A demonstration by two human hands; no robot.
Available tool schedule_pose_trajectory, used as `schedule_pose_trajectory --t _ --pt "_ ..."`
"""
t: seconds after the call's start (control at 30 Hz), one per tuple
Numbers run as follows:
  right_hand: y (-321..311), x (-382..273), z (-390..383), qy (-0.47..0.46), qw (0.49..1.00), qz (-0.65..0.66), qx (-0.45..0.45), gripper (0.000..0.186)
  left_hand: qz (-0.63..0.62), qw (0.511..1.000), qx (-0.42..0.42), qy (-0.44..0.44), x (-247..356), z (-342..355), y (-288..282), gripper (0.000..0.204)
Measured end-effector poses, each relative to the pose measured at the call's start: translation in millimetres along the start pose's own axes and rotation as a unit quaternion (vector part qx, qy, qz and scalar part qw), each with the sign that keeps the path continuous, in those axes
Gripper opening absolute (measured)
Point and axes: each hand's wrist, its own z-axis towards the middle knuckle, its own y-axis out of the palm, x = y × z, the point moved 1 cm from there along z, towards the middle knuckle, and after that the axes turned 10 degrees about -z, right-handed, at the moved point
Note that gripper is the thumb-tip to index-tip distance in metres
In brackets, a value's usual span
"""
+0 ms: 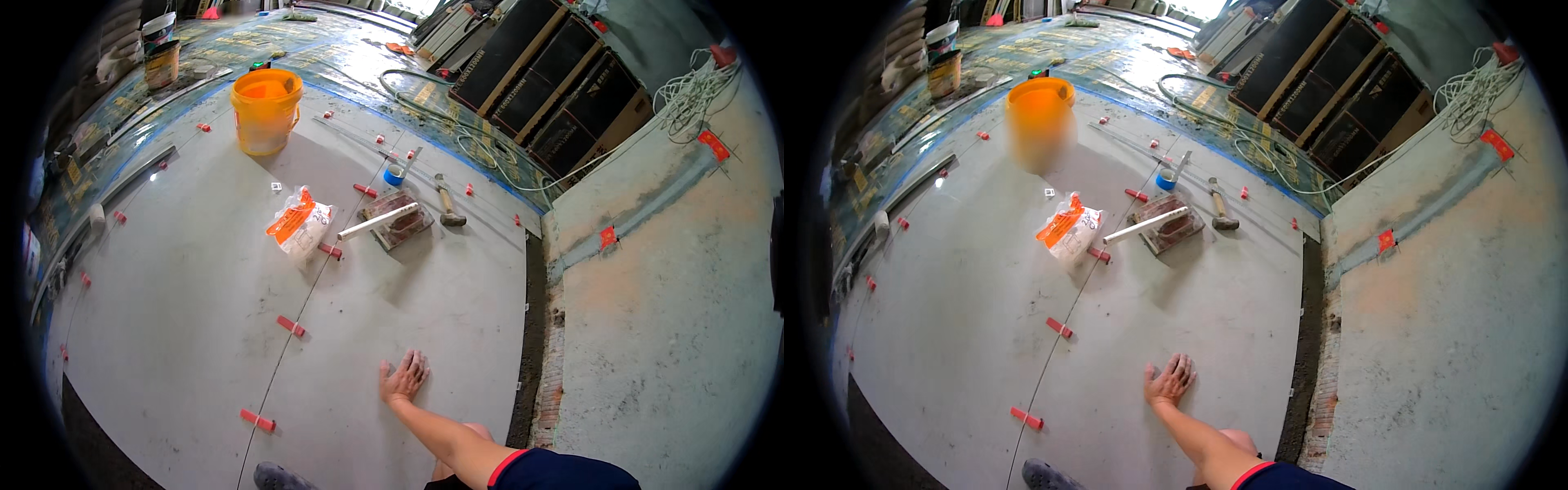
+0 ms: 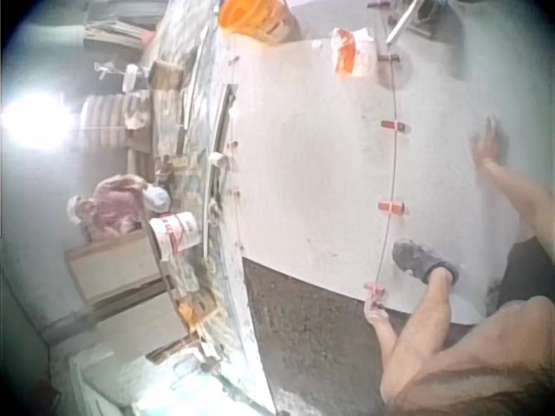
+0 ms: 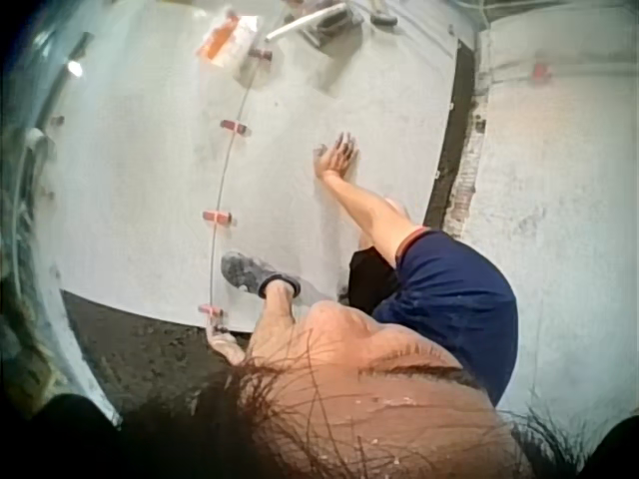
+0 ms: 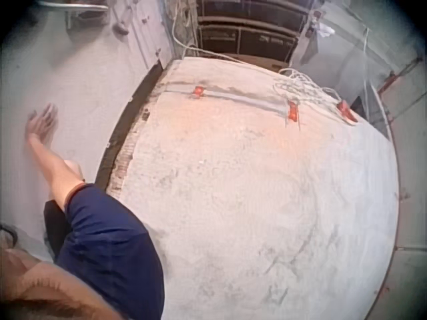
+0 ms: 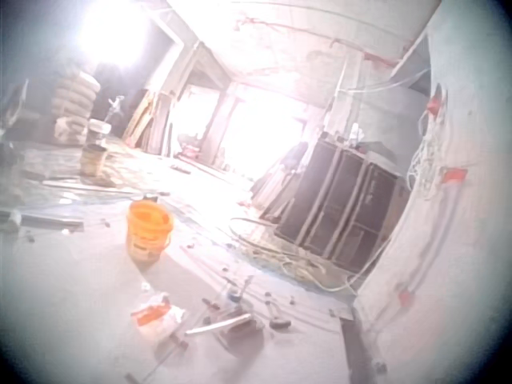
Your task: The person applies mortar to the floor using a notched trowel and places large floor tiles into position, using leveling clips and spacers to align them.
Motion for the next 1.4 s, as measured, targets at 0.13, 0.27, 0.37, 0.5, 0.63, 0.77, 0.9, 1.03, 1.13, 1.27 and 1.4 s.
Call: schedule_pose_trajectory --t 0.13,0.27,0.37,0.5,0.63,0.77,0.9,1.03,1.13,1.27,1.4 --pt "-0.3 -0.1 0.5 -0.005 1.000 0.001 -0.001 0.075 -0.005 1.000 -0.003 0.005 3.3 -2.6 6.6 0.047" --pt "4.1 3.0 0.0 -0.002 1.000 0.001 -0.013 0.076 0.001 1.000 -0.015 0.017 10.7 -3.7 12.9 0.046" --pt "11.7 4.0 -1.6 -0.005 0.999 -0.029 -0.016 0.075 -0.150 0.988 0.021 -0.038 26.4 -3.9 22.2 0.038" --pt "21.6 4.1 -2.8 0.024 0.998 -0.054 -0.034 0.076 -0.074 0.991 0.108 -0.011 26.1 -7.2 29.5 0.035" --pt "22.6 2.9 -5.9 0.014 0.996 -0.081 -0.038 0.072 -0.158 0.953 0.253 -0.055 -0.9 0.9 -1.6 0.019" --pt "19.8 1.3 -10.6 0.015 0.993 -0.115 -0.037 0.068 -0.244 0.927 0.280 -0.049 -17.6 18.8 -40.5 0.015" --pt "21.4 0.7 -10.7 -0.002 0.992 -0.110 0.057 0.066 -0.227 0.944 0.234 -0.049 -20.5 28.3 -44.6 0.037" --pt "26.0 1.7 -9.2 0.006 0.989 -0.138 0.057 0.064 -0.185 0.939 0.285 -0.057 -23.3 22.4 -33.3 0.044" --pt "21.7 0.2 -10.9 0.009 0.990 -0.130 0.048 0.063 -0.185 0.943 0.271 -0.048 -22.1 18.6 -33.1 0.029" --pt "10.6 -4.1 -12.7 0.017 0.990 -0.137 0.037 0.063 -0.201 0.944 0.258 -0.045 -20.6 24.9 -40.9 0.025" --pt "7.7 -5.2 -12.1 0.017 0.990 -0.138 0.026 0.062 -0.184 0.954 0.235 -0.037 -27.0 33.2 -48.0 0.013"
